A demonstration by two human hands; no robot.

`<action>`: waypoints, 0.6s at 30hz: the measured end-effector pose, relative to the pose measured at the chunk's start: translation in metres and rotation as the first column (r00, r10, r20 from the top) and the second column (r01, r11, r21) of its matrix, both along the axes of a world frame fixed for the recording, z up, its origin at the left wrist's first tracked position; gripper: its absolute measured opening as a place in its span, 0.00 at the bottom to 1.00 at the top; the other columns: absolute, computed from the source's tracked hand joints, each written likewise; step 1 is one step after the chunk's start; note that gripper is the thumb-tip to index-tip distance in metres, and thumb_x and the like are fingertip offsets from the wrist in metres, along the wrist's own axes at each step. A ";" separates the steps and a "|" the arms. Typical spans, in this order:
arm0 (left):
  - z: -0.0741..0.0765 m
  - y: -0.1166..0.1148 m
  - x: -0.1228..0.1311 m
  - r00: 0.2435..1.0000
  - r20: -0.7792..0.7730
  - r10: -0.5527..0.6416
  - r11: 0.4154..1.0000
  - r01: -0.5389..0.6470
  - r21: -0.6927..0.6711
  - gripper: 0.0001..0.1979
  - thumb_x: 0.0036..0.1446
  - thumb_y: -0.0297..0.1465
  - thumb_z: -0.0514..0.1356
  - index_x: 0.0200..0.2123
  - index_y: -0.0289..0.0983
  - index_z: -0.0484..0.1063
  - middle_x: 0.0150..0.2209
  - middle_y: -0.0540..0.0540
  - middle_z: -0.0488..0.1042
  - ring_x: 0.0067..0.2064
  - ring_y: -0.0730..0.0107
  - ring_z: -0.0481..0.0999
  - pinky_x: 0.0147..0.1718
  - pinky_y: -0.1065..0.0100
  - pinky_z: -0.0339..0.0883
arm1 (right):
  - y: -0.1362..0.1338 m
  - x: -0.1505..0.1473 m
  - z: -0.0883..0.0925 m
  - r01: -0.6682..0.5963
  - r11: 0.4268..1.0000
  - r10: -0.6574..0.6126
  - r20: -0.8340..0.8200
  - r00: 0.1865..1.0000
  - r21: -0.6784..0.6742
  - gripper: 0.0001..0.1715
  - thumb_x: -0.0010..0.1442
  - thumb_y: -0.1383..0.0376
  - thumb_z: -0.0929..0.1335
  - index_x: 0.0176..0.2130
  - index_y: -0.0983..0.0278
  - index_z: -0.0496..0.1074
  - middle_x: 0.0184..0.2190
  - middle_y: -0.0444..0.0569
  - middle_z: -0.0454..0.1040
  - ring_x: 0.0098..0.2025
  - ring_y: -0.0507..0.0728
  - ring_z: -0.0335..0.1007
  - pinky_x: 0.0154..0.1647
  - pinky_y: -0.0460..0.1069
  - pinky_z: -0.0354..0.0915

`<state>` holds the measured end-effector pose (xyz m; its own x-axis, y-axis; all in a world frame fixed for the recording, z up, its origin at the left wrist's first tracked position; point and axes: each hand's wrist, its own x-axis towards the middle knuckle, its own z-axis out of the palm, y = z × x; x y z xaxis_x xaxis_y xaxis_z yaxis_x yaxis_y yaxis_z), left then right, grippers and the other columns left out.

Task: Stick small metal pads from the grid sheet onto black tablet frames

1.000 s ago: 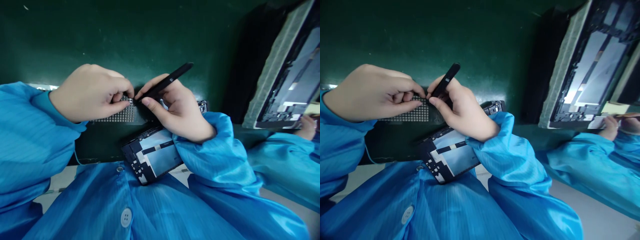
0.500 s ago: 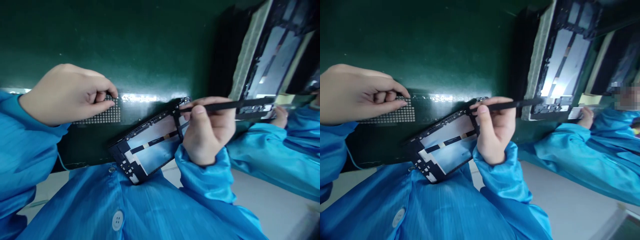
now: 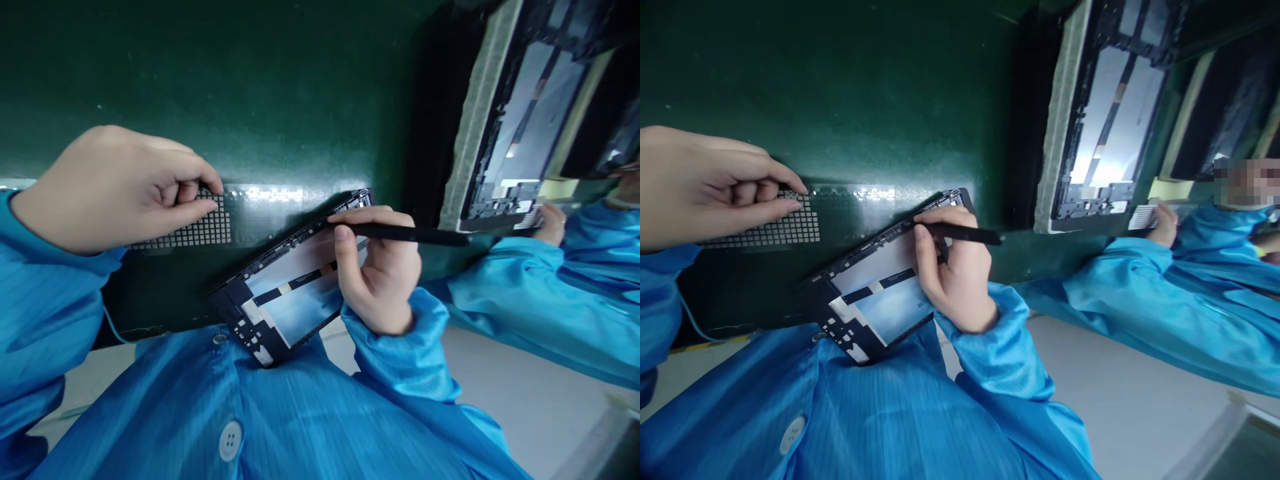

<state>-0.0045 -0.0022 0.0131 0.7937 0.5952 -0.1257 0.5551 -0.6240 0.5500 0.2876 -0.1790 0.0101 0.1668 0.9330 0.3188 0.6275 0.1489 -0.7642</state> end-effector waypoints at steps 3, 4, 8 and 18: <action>0.004 0.001 0.004 0.999 -0.022 -0.026 1.000 0.025 -0.008 0.20 0.74 0.41 0.55 0.54 0.41 0.85 0.42 0.47 0.84 0.35 0.68 0.74 0.37 0.62 0.61 | 0.017 -0.010 0.023 -0.108 0.993 0.107 -0.018 0.994 -0.055 0.13 0.74 0.68 0.74 0.56 0.55 0.79 0.49 0.50 0.86 0.52 0.61 0.86 0.54 0.60 0.81; 0.005 0.001 0.005 0.999 -0.026 -0.031 0.999 0.031 -0.012 0.21 0.73 0.41 0.55 0.53 0.40 0.85 0.41 0.46 0.84 0.35 0.66 0.75 0.37 0.61 0.61 | 0.028 -0.015 0.027 -0.184 0.980 0.180 -0.066 0.982 -0.076 0.13 0.75 0.67 0.74 0.56 0.55 0.79 0.50 0.49 0.86 0.52 0.61 0.87 0.55 0.59 0.82; 0.006 0.003 0.008 0.999 -0.044 -0.032 0.999 0.031 -0.017 0.22 0.71 0.43 0.54 0.52 0.41 0.85 0.36 0.46 0.83 0.33 0.64 0.75 0.35 0.61 0.60 | 0.077 -0.034 0.013 -0.516 0.838 0.478 -0.219 0.851 -0.176 0.05 0.78 0.59 0.73 0.52 0.56 0.78 0.49 0.48 0.87 0.50 0.60 0.87 0.55 0.58 0.85; -0.002 0.003 0.005 0.998 -0.055 -0.017 1.000 0.016 -0.006 0.22 0.69 0.47 0.54 0.51 0.46 0.84 0.34 0.48 0.82 0.32 0.66 0.75 0.34 0.62 0.60 | 0.093 -0.038 -0.007 -0.536 0.808 0.505 -0.183 0.844 -0.244 0.11 0.79 0.52 0.71 0.51 0.55 0.80 0.49 0.49 0.87 0.51 0.61 0.86 0.57 0.59 0.85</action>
<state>0.0002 0.0009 0.0106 0.7952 0.5813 -0.1724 0.5741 -0.6306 0.5222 0.2501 -0.0862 0.0033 -0.3517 0.9350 0.0449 0.4307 0.2042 -0.8791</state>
